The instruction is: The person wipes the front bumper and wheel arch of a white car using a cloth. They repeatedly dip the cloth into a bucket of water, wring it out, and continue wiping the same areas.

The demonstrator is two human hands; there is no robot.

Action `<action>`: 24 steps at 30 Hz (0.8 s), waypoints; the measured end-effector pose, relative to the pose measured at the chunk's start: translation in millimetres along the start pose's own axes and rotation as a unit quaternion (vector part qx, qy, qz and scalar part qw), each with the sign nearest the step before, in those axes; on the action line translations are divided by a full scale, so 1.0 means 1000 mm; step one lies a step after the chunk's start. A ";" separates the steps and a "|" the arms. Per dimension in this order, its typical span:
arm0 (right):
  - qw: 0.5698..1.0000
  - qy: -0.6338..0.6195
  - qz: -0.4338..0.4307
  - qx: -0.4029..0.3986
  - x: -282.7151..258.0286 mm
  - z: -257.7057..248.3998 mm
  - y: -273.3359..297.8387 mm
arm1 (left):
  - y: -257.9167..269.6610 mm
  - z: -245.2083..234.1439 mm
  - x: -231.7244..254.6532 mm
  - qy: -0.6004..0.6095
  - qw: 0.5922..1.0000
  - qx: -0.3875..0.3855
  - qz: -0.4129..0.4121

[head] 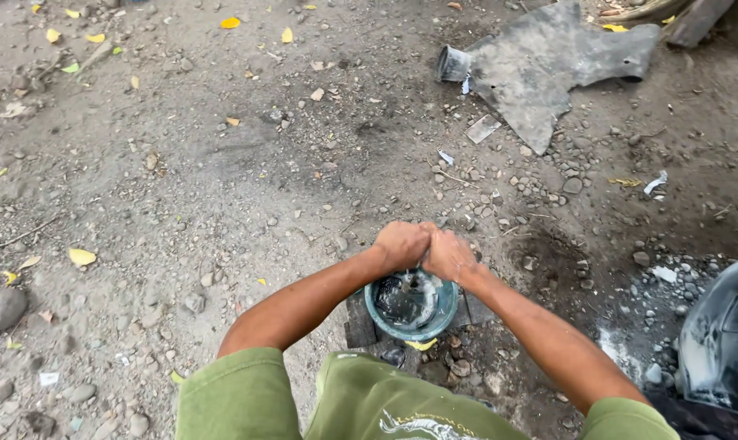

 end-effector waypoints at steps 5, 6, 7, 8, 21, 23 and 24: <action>0.955 0.258 -0.055 -0.132 0.004 0.007 -0.003 | 0.017 -0.023 0.001 0.195 0.973 -0.007 -0.124; 0.955 0.260 -0.060 -0.129 -0.001 -0.003 -0.006 | 0.012 -0.009 -0.001 0.192 0.973 -0.003 -0.127; 0.940 0.298 -0.096 -0.137 -0.010 -0.008 -0.008 | 0.006 0.006 -0.003 0.252 0.958 0.012 -0.133; 0.921 0.335 -0.132 -0.148 -0.017 -0.010 -0.006 | 0.002 0.023 -0.004 0.312 0.939 0.025 -0.140; 0.905 0.261 -0.299 0.151 -0.054 -0.029 0.019 | -0.018 0.069 -0.056 0.490 0.852 -0.049 -0.176; 0.960 0.157 -0.225 0.049 -0.029 -0.018 0.011 | -0.012 0.063 -0.066 0.562 0.810 0.003 -0.169; 0.961 0.157 -0.222 0.044 -0.024 -0.023 0.012 | 0.006 0.040 -0.050 0.566 0.807 0.000 -0.169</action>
Point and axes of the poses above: each hand's wrist, its own y-axis away from the middle knuckle, its own z-axis out of the palm, x = y × z, the point moved 10 cm from there along -y, towards the middle knuckle, and after that the axes turned 4 degrees about y, right-handed, at the moved point
